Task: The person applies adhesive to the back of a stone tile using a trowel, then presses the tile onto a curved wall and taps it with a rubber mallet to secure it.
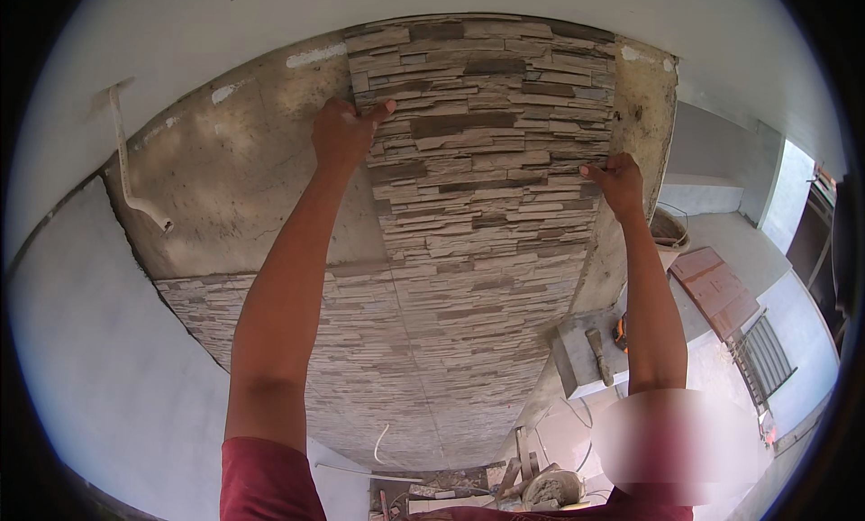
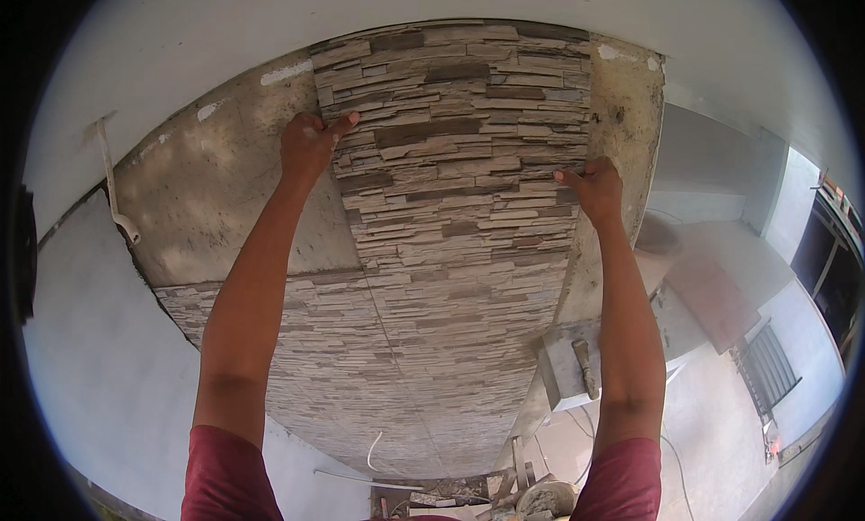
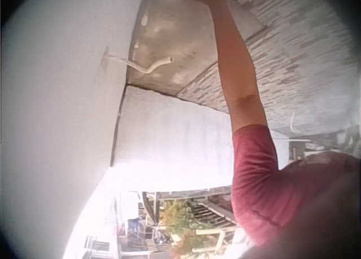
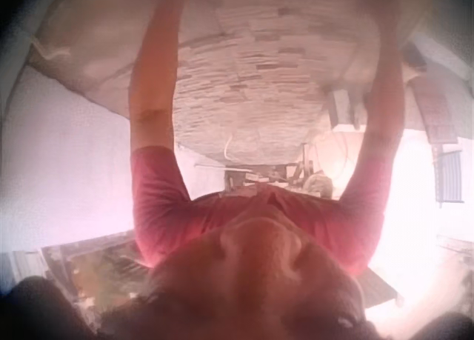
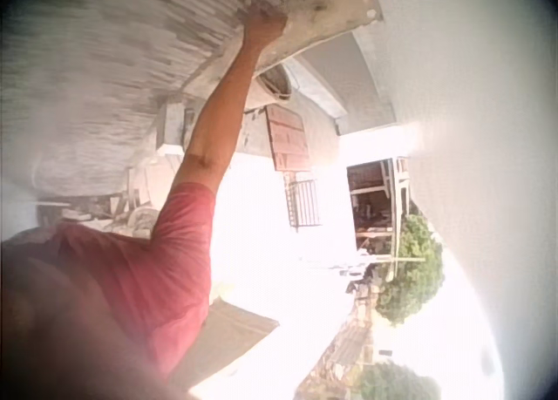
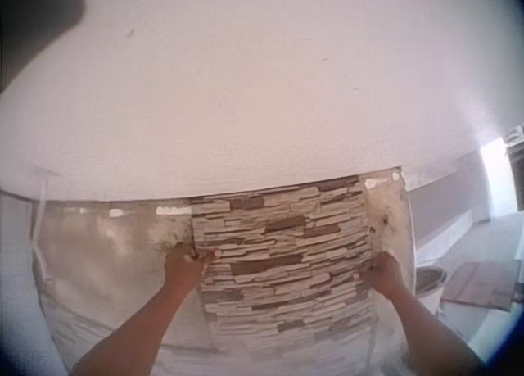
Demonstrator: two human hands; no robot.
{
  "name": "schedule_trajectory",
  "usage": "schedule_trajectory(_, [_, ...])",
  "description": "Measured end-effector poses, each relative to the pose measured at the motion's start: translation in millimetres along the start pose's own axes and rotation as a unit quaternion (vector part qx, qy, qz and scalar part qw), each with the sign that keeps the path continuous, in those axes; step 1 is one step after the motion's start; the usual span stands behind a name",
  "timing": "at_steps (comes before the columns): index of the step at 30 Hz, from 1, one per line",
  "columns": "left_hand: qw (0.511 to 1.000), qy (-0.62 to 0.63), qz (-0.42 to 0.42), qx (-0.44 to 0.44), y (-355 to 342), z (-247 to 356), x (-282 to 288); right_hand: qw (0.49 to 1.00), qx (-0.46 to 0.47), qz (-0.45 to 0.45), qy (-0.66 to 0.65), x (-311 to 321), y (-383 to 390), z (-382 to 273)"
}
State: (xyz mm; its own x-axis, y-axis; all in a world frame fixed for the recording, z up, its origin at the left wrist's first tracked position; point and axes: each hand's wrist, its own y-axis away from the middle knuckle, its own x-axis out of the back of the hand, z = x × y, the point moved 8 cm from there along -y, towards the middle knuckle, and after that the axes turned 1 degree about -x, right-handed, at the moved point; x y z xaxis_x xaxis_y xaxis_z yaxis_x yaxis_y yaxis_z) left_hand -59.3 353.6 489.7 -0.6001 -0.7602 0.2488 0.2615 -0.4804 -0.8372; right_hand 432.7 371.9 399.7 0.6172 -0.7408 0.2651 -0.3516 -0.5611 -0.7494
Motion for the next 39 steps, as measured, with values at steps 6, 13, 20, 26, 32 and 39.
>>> schedule_trajectory(6, [0.987, -0.123, -0.092, 0.052, -1.1, 18.8, -0.1, 0.998, 0.038, 0.018, 0.049, 11.2, 5.0, -20.5])
schedule_trajectory(13, [0.995, -0.019, -0.092, 0.038, -4.7, -2.5, 0.8, 0.997, 0.037, -0.011, 0.065, -0.5, -5.5, -8.8])
schedule_trajectory(20, [0.993, 0.019, -0.104, 0.046, -9.9, -9.5, -6.1, 0.992, 0.033, -0.053, 0.113, 0.9, -12.8, -14.2])
schedule_trajectory(26, [0.994, 0.058, -0.067, 0.068, -23.1, -40.2, -11.7, 0.99, 0.042, -0.068, 0.118, 1.9, -13.8, -19.4])
schedule_trajectory(32, [0.995, 0.039, -0.075, 0.06, -23.8, -38.1, -9.9, 0.99, 0.013, -0.072, 0.12, 1.9, -12.7, -17.5])
schedule_trajectory(39, [0.998, 0.063, -0.001, 0.001, -17.8, -34.4, -12.1, 0.99, 0.001, -0.071, 0.123, 6.8, -12.6, -19.0])
